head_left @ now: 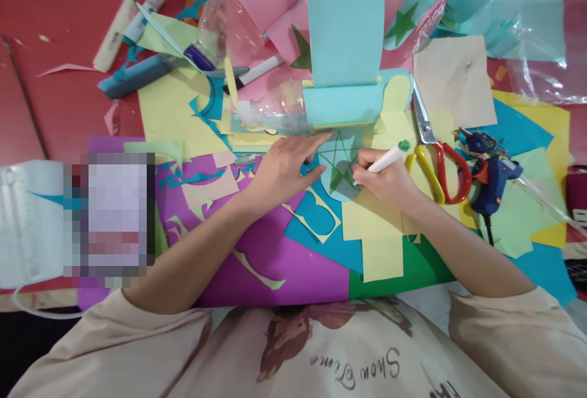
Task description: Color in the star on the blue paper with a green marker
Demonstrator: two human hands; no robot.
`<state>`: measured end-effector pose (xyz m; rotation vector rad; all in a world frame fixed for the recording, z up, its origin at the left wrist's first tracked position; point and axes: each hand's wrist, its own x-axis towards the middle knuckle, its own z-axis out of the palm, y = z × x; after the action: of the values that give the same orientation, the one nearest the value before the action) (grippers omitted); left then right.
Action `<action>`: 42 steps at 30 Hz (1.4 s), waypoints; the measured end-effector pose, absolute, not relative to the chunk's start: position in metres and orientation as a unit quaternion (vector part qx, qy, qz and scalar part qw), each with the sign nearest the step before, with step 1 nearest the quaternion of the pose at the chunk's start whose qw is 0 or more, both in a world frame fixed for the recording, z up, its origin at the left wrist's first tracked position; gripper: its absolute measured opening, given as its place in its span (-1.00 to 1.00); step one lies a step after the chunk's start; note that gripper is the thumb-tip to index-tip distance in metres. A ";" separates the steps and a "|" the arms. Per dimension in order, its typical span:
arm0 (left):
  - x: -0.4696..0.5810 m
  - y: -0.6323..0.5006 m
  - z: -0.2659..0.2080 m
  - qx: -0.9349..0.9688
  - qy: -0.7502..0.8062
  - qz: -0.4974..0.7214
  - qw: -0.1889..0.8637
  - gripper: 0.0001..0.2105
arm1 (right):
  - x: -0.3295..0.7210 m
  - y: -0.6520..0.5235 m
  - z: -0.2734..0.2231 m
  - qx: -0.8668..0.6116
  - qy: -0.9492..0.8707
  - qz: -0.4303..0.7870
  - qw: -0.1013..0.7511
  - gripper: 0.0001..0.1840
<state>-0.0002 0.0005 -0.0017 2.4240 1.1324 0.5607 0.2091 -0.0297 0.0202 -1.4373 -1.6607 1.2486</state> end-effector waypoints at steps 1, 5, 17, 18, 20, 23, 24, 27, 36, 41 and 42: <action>0.000 0.000 -0.002 0.868 0.407 0.199 0.202 -0.56 | 0.209 -0.030 0.020 -0.543 -0.616 0.478 0.312 -0.64; -0.001 0.000 -0.001 0.870 0.409 0.189 0.199 -0.52 | 0.209 -0.031 0.018 -0.546 -0.593 0.469 0.362 -0.63; 0.000 0.000 -0.002 0.871 0.406 0.189 0.200 -0.51 | 0.209 -0.029 0.015 -0.552 -0.631 0.421 0.346 -0.61; 0.000 0.000 -0.002 0.871 0.405 0.189 0.202 -0.51 | 0.209 -0.029 0.015 -0.555 -0.630 0.417 0.348 -0.62; 0.000 0.000 -0.002 0.871 0.404 0.190 0.204 -0.51 | 0.208 -0.029 0.016 -0.559 -0.626 0.411 0.356 -0.63; -0.001 0.000 -0.002 0.873 0.403 0.191 0.197 -0.51 | 0.208 -0.029 0.016 -0.559 -0.622 0.409 0.364 -0.63; -0.001 0.000 -0.002 0.874 0.403 0.191 0.195 -0.51 | 0.208 -0.029 0.016 -0.558 -0.623 0.410 0.365 -0.63; -0.001 0.000 -0.002 0.874 0.404 0.190 0.192 -0.51 | 0.209 -0.030 0.016 -0.556 -0.626 0.413 0.359 -0.62; -0.001 0.000 -0.003 0.874 0.403 0.193 0.192 -0.51 | 0.209 -0.029 0.015 -0.555 -0.616 0.424 0.364 -0.61; -0.001 0.000 -0.003 0.876 0.396 0.202 0.189 -0.51 | 0.209 -0.030 0.015 -0.557 -0.620 0.426 0.351 -0.62; -0.001 0.000 -0.003 0.876 0.395 0.202 0.189 -0.51 | 0.209 -0.030 0.015 -0.556 -0.616 0.436 0.348 -0.61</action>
<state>-0.0010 0.0000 -0.0027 2.4631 1.1119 0.5687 0.2089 -0.0301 0.0152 -1.4425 -1.5973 1.1293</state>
